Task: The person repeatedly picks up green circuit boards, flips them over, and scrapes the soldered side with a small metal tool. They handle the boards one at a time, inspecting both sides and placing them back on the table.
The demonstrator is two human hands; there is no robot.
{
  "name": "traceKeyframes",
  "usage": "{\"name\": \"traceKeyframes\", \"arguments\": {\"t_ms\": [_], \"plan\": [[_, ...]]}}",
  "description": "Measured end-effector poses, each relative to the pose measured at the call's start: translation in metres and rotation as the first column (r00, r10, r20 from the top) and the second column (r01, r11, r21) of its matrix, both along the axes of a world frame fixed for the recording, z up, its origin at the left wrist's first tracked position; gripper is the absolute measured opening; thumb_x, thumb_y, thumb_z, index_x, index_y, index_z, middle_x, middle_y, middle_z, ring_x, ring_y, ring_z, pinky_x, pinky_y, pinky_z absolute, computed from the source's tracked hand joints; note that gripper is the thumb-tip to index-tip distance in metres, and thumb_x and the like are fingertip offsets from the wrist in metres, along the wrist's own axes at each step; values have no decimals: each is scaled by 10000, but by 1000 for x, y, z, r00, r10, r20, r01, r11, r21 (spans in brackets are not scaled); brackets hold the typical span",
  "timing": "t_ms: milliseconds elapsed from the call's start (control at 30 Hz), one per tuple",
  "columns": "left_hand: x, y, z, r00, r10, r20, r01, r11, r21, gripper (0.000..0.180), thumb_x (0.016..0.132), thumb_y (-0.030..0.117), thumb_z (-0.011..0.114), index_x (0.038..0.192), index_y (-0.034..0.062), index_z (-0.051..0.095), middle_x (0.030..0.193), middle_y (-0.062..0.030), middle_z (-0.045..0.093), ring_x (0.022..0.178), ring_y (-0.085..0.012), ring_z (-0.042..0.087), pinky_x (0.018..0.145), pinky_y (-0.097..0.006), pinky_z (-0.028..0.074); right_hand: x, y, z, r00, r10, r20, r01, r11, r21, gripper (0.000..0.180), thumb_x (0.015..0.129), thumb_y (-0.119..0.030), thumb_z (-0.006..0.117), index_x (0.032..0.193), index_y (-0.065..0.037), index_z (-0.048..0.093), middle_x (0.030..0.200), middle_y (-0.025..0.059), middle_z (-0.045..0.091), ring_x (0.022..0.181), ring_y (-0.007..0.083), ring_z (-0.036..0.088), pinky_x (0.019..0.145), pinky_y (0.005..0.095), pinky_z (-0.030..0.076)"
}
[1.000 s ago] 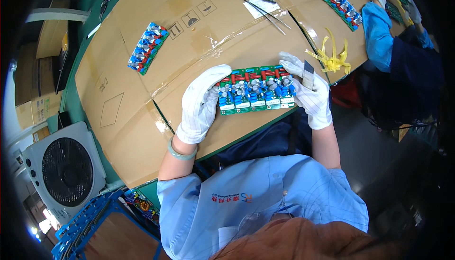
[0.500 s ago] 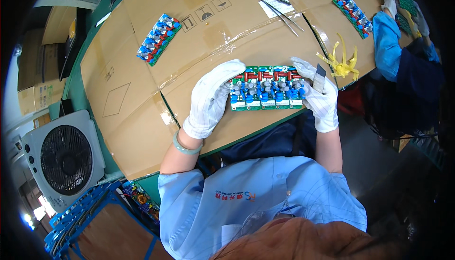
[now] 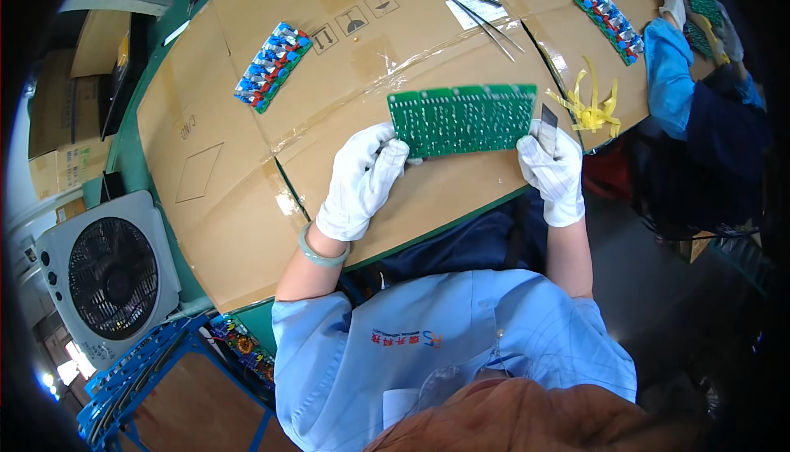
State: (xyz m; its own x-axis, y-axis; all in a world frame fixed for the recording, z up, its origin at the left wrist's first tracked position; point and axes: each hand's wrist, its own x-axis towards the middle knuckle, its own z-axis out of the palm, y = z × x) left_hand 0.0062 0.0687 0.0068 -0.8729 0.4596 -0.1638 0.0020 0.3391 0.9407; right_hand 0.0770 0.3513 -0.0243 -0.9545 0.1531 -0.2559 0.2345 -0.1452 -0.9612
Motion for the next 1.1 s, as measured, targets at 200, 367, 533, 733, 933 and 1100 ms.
{"name": "traceKeyframes", "arguments": {"t_ms": [200, 367, 533, 733, 933, 1100], "plan": [[2, 4, -6, 987, 69, 147, -93, 983, 160, 336, 1037, 276, 514, 1114, -33, 622, 796, -59, 678, 656, -70, 566, 629, -232, 479, -2, -4, 2, 999, -33, -5, 33, 999, -7, 228, 904, -164, 736, 1010, 21, 658, 623, -26, 533, 483, 23, 446, 439, 202, 321], [2, 5, -8, 985, 74, 156, -100, 981, 167, 332, 1036, 266, 513, 1122, -37, 618, 806, -66, 680, 655, -74, 575, 631, -234, 482, -4, -4, 2, 1000, -16, -9, 16, 1000, -11, 212, 906, -151, 727, 1007, 23, 658, 619, -27, 534, 480, 23, 448, 437, 202, 322], [2, 5, -8, 990, 62, 129, -84, 982, 170, 334, 1035, 267, 510, 1115, -39, 619, 807, -74, 682, 649, -85, 589, 628, -239, 486, -4, -4, 3, 1000, -19, 2, 19, 999, -42, 219, 909, -153, 727, 1014, 25, 654, 617, -28, 534, 475, 22, 446, 436, 198, 323], [1, 4, -9, 992, 55, 111, -70, 988, 135, 340, 1035, 274, 508, 1074, -42, 626, 781, -76, 669, 646, -95, 603, 625, -244, 489, -3, -3, 0, 1000, -19, -4, 19, 999, -46, 239, 914, -165, 727, 1032, 28, 649, 622, -26, 539, 477, 23, 456, 435, 198, 329], [0, 4, 0, 986, 35, 165, -55, 991, 118, 332, 1052, 261, 490, 1127, -36, 618, 893, -83, 690, 710, -96, 617, 654, -234, 506, -4, -3, 1, 1000, -22, 10, 22, 997, -68, 234, 914, -169, 727, 1021, 26, 655, 623, -25, 532, 484, 27, 453, 437, 208, 324], [0, 3, -3, 983, 22, 184, -46, 991, 128, 326, 1057, 250, 488, 1150, -35, 614, 949, -89, 700, 739, -101, 632, 663, -231, 515, -4, -4, 4, 1000, -14, 1, 15, 999, -49, 218, 916, -166, 726, 1001, 23, 657, 626, -26, 531, 490, 28, 452, 446, 209, 325]]}}
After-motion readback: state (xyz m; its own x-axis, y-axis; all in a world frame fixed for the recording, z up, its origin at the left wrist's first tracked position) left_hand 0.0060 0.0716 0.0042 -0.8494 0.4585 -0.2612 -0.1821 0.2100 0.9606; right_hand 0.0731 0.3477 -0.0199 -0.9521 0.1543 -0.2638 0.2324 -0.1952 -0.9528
